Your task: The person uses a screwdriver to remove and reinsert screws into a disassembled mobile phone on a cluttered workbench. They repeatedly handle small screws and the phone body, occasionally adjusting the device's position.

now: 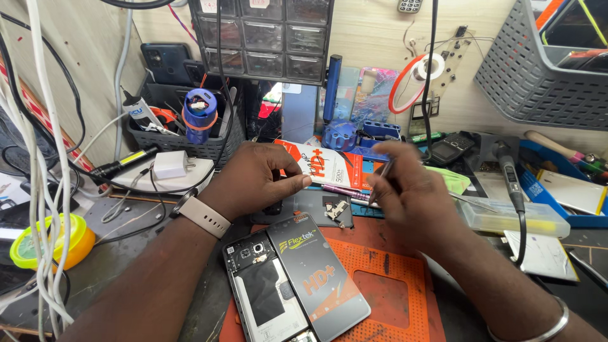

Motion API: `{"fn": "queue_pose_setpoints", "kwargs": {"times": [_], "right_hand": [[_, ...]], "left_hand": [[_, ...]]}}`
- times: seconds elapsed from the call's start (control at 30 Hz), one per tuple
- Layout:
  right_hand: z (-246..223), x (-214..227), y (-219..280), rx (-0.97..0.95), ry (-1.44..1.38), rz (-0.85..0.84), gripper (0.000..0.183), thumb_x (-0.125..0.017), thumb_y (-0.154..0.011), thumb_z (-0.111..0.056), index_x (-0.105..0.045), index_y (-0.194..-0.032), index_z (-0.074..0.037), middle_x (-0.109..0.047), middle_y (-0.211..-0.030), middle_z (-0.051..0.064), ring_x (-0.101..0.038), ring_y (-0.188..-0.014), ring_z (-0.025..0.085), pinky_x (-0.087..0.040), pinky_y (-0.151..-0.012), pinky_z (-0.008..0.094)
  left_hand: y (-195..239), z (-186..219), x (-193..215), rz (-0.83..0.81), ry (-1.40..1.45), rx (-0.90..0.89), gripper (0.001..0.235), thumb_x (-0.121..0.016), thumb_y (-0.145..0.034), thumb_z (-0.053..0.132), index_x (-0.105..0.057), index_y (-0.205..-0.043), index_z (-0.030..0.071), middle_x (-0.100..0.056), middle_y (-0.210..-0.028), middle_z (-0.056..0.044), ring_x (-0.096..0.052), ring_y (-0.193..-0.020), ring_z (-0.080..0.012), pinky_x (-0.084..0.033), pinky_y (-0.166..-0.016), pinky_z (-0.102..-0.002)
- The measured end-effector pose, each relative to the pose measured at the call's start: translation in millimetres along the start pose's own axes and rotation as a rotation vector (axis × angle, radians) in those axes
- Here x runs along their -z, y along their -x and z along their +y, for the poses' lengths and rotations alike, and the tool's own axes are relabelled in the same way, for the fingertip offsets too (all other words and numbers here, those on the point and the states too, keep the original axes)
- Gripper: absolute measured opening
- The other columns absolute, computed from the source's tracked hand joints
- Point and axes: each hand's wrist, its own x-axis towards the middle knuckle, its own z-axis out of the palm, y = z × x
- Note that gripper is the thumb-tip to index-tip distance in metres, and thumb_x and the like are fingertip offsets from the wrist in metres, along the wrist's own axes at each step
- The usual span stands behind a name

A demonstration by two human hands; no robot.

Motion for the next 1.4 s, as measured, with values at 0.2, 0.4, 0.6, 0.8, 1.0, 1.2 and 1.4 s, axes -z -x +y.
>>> {"fn": "queue_pose_setpoints", "kwargs": {"times": [0.2,0.4,0.6,0.8,1.0,1.2,1.4], "right_hand": [[-2,0,-1,-0.051,0.045,-0.074,0.038,-0.064,-0.094,-0.014,-0.050,-0.129,-0.009,-0.068,-0.069,0.009,-0.070,-0.060,0.023,-0.052,-0.057,0.040],[-2,2,-2,-0.093,0.066,-0.113,0.059,-0.068,-0.089,-0.013,-0.040,-0.142,-0.011,-0.070,-0.072,0.010,-0.072,-0.064,0.024,-0.054,-0.059,0.040],[-4,-1,0,-0.090,-0.003,-0.061,0.083,-0.072,-0.085,-0.009,-0.027,-0.154,-0.010,-0.073,-0.075,0.009,-0.074,-0.066,0.023,-0.055,-0.062,0.037],[-8,1,4,-0.053,0.021,0.077,0.073,-0.079,-0.086,-0.013,-0.037,-0.145,-0.010,-0.073,-0.075,0.010,-0.073,-0.067,0.016,-0.056,-0.062,0.031],[-18,-15,16,-0.073,-0.626,-0.144,0.065,-0.067,-0.090,-0.003,-0.032,-0.145,-0.007,-0.076,-0.100,0.014,-0.074,-0.092,0.016,-0.060,-0.081,0.032],[-31,-23,32,-0.032,-0.758,-0.313,0.053,-0.068,-0.092,-0.003,-0.039,-0.136,-0.006,-0.076,-0.108,0.018,-0.076,-0.094,0.019,-0.064,-0.083,0.033],[-47,-18,49,-0.001,-0.929,-0.547,0.058,-0.068,-0.097,-0.005,-0.036,-0.145,-0.009,-0.073,-0.106,0.015,-0.076,-0.095,0.018,-0.065,-0.081,0.034]], "left_hand": [[-1,-2,-2,-0.027,0.024,0.014,0.027,-0.081,-0.082,0.032,-0.078,-0.082,0.005,-0.076,-0.080,-0.007,-0.071,-0.070,-0.0175,-0.056,-0.062,-0.032],[0,-4,-2,-0.039,0.005,0.055,0.028,-0.081,-0.082,0.033,-0.078,-0.082,0.005,-0.076,-0.080,-0.007,-0.072,-0.070,-0.0178,-0.056,-0.062,-0.032],[0,-6,-4,-0.053,0.007,0.041,0.030,-0.081,-0.081,0.035,-0.078,-0.082,0.005,-0.077,-0.081,-0.007,-0.072,-0.070,-0.0189,-0.057,-0.063,-0.034],[1,-8,0,-0.033,-0.031,-0.011,0.029,-0.080,-0.082,0.034,-0.078,-0.083,0.005,-0.076,-0.080,-0.010,-0.072,-0.070,-0.0230,-0.056,-0.065,-0.036],[3,-9,-2,-0.030,-0.036,-0.060,0.033,-0.080,-0.082,0.036,-0.077,-0.084,0.004,-0.074,-0.079,-0.012,-0.071,-0.070,-0.0248,-0.055,-0.065,-0.037],[0,-10,-1,-0.055,-0.026,-0.043,0.032,-0.080,-0.083,0.036,-0.078,-0.084,0.005,-0.074,-0.076,-0.013,-0.071,-0.066,-0.0246,-0.054,-0.063,-0.037],[2,-10,-2,-0.068,0.019,-0.037,0.030,-0.080,-0.082,0.036,-0.077,-0.081,0.006,-0.075,-0.075,-0.010,-0.073,-0.066,-0.0211,-0.055,-0.063,-0.035]]}}
